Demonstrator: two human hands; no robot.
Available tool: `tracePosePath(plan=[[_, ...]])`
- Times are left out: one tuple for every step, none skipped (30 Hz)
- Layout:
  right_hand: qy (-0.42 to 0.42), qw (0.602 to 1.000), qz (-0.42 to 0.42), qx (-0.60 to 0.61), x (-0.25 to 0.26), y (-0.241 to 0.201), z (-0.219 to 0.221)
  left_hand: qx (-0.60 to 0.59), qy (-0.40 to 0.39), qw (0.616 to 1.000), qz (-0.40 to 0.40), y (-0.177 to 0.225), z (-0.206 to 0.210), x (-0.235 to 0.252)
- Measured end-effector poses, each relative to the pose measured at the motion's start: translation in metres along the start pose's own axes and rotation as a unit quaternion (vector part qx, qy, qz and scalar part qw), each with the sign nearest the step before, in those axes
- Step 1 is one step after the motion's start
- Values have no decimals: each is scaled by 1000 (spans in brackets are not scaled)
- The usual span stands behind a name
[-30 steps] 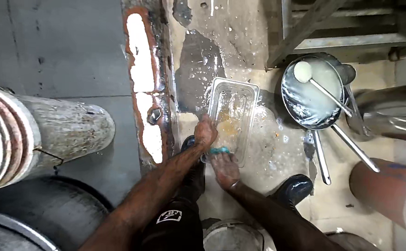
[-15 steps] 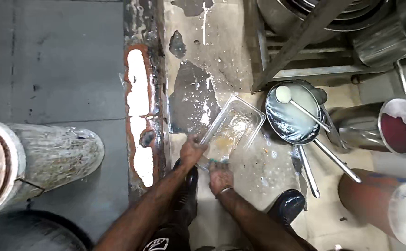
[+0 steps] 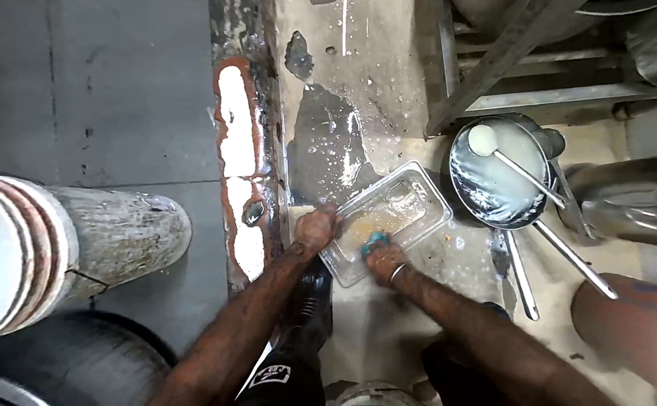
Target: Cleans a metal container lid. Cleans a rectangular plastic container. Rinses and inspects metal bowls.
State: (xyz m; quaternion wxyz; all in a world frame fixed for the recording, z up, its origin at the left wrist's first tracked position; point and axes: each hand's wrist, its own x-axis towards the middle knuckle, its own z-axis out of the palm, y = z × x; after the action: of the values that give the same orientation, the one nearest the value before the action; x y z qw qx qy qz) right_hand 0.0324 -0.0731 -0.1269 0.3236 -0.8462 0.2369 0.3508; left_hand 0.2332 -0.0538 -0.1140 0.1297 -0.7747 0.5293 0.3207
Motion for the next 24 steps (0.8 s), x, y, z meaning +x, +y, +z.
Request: tracePosePath(plan=[[13, 1000, 24, -12, -7, 21, -3, 6, -3, 1000, 3, 1, 0, 0], [-4, 998, 52, -19, -17, 43, -11, 13, -11, 1000, 12, 1, -1, 0], [-24, 996, 77, -37, -28, 65, -19, 27, -28, 999, 22, 0, -1, 3], [-35, 993, 93, -70, -37, 86, -23, 34, -41, 998, 29, 2, -2, 5], [-52, 989, 104, -88, -43, 95, -25, 31, -49, 998, 32, 7, -3, 5], [-62, 987, 119, -87, -47, 93, -24, 28, -44, 998, 34, 12, -4, 3], [-61, 987, 130, -70, -48, 82, -22, 26, -40, 998, 35, 16, -6, 1], [-48, 990, 129, -35, -46, 64, -16, 29, -33, 998, 37, 18, -6, 1], [-22, 994, 111, -2, -41, 42, -6, 31, -27, 998, 37, 19, -6, 2], [-5, 996, 81, 24, -31, 15, 3, 34, -24, 998, 37, 19, -6, 4], [7, 998, 47, 47, -20, -15, 11, 38, -30, 998, 37, 18, -5, 6], [7, 998, 20, 63, -9, -45, 16, 41, -40, 998, 37, 17, -3, 8], [-2, 998, 7, 69, 0, -66, 17, 38, -46, 998, 36, 17, -2, 8], [-9, 998, 3, 65, 8, -76, 14, 37, -41, 998, 36, 16, -3, 10], [-12, 998, -6, 66, 11, -74, 10, 42, -33, 998, 35, 11, -5, 12], [-16, 997, -11, 72, 7, -64, 11, 39, -26, 998, 39, 7, -3, 8], [-26, 997, -5, 70, 1, -45, 11, 36, -26, 998, 40, 6, 1, 4], [-22, 998, 9, 54, -5, -16, 9, 39, -21, 998, 41, 6, 2, 6], [-10, 999, 27, 40, -13, 15, 8, 44, -14, 998, 42, 7, 1, 9], [-3, 998, 50, 34, -25, 42, 7, 48, -5, 998, 44, 6, -1, 11], [2, 997, 74, 27, -37, 65, 8, 45, 0, 998, 40, 6, -5, 15], [1, 995, 97, 18, -48, 81, 12, 29, 0, 999, 25, 7, -10, 19], [-3, 993, 116, 8, -56, 88, 16, -3, -4, 1000, -5, 10, -13, 23], [-3, 991, 137, 7, -60, 88, 21, -43, -4, 999, -32, 12, -14, 27]])
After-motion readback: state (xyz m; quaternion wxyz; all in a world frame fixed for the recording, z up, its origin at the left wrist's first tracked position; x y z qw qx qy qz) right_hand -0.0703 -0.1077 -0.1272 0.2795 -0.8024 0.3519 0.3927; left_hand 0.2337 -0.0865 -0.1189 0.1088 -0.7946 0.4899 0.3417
